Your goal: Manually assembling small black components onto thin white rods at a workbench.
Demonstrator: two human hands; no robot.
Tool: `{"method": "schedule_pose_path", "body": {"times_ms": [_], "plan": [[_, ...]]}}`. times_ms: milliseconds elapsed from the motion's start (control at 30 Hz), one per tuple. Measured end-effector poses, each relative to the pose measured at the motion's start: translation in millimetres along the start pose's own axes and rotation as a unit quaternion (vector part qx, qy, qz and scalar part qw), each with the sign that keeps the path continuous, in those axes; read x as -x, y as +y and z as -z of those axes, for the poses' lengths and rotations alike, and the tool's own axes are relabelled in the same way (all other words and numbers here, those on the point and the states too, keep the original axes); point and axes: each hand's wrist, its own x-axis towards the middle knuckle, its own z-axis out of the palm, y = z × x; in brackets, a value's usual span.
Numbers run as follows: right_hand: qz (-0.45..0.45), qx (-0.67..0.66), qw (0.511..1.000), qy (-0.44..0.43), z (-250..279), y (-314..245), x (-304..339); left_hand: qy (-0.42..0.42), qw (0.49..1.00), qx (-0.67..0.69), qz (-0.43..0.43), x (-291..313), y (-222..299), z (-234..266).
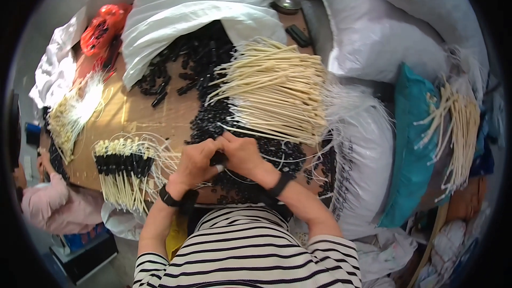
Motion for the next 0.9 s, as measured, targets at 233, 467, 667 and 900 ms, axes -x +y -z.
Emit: {"method": "schedule_pose_path", "body": {"times_ms": [233,467,667,900], "plan": [[-0.059,-0.611,0.789,-0.033,40,17,-1,0.064,0.909,0.040,0.409,49,-48,24],[0.005,-0.166,0.985,0.039,-9,-19,9,0.111,0.877,0.236,0.403,33,-13,4],[0.077,0.123,0.982,0.122,-9,-11,13,0.080,0.863,0.265,0.424,22,-11,2],[-0.067,-0.128,0.989,0.029,-3,-7,20,0.058,0.871,0.240,0.424,26,-8,-4]]}}
